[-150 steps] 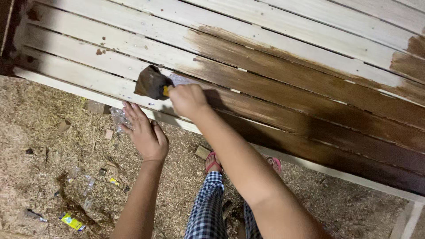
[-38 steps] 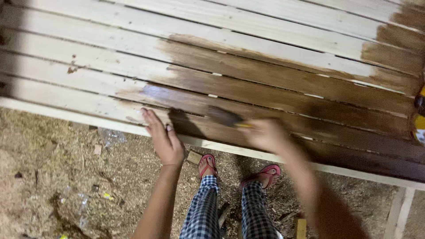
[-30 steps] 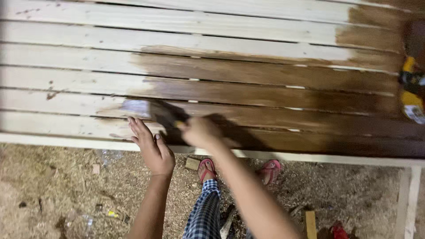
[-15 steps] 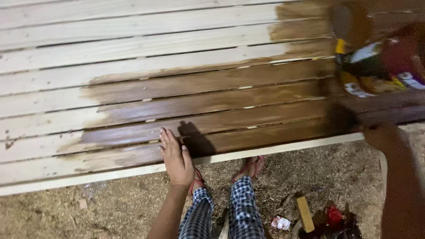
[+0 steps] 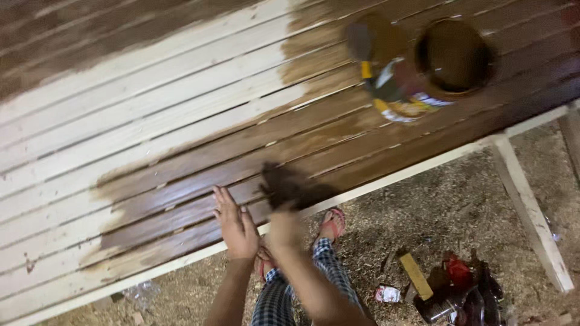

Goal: The person applies brown wood stain to a slatted wooden panel using a brush, dipping the brush into a stain can and brushing the liquid across the slats, working section by section to coat the bare wood. They reposition along the panel and reload the brush from the can as coverage progresses.

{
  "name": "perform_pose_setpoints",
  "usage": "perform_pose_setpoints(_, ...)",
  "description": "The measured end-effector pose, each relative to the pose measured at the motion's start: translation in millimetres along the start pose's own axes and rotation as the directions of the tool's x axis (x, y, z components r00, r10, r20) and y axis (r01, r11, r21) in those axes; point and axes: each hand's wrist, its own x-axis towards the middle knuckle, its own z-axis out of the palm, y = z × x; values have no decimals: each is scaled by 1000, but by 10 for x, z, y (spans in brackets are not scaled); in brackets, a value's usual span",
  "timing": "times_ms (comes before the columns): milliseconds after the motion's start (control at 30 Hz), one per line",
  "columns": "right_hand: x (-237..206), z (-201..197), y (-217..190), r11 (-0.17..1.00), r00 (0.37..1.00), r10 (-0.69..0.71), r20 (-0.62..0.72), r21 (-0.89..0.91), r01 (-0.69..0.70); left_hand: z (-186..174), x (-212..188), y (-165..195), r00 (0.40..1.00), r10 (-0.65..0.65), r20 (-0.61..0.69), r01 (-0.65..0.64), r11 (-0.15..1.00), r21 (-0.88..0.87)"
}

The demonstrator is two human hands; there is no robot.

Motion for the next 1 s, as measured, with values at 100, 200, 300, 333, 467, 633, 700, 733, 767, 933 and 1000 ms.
perform_pose_setpoints(100,-18,-259,-97,993,971,-114,211,60,104,29,221,185,997,55,-56,-55,998,-9)
perform_pose_setpoints(200,161,-796,296,951,912,-180,368,301,66,96,384,363,999,40,-33,-39,999,24)
perform_pose_setpoints(300,549,-1388,1224,754,908,-138,396,636,-164,421,570,596,993,106,47,-109,991,76)
perform_pose_setpoints(333,680,-1559,1596,788,900,-71,429,578,-214,546,618,680,986,144,80,-151,984,93)
perform_pose_setpoints(467,1195,-2133,3126,868,949,144,280,426,-257,1335,762,1197,957,68,284,-17,984,-178)
perform_pose_setpoints(633,1436,-2528,4185,894,937,331,114,280,-350,2303,958,2088,801,-108,588,302,922,-242)
perform_pose_setpoints(700,1391,-2619,4309,876,943,332,-1,372,-308,2620,1082,2421,806,-157,571,440,803,-401)
perform_pose_setpoints(733,1336,-2658,4327,865,940,336,-61,415,-282,2764,1157,2576,806,-188,561,496,732,-467)
perform_pose_setpoints(767,1272,-2703,4325,774,923,385,-13,549,-316,2884,1227,2712,802,-222,555,539,669,-512)
perform_pose_setpoints(933,822,-3026,4138,425,812,531,241,753,-502,3204,1397,3117,727,-440,527,679,345,-649)
perform_pose_setpoints(1000,664,-3203,4014,379,821,542,180,819,-430,3223,1366,3171,644,-502,578,726,164,-667)
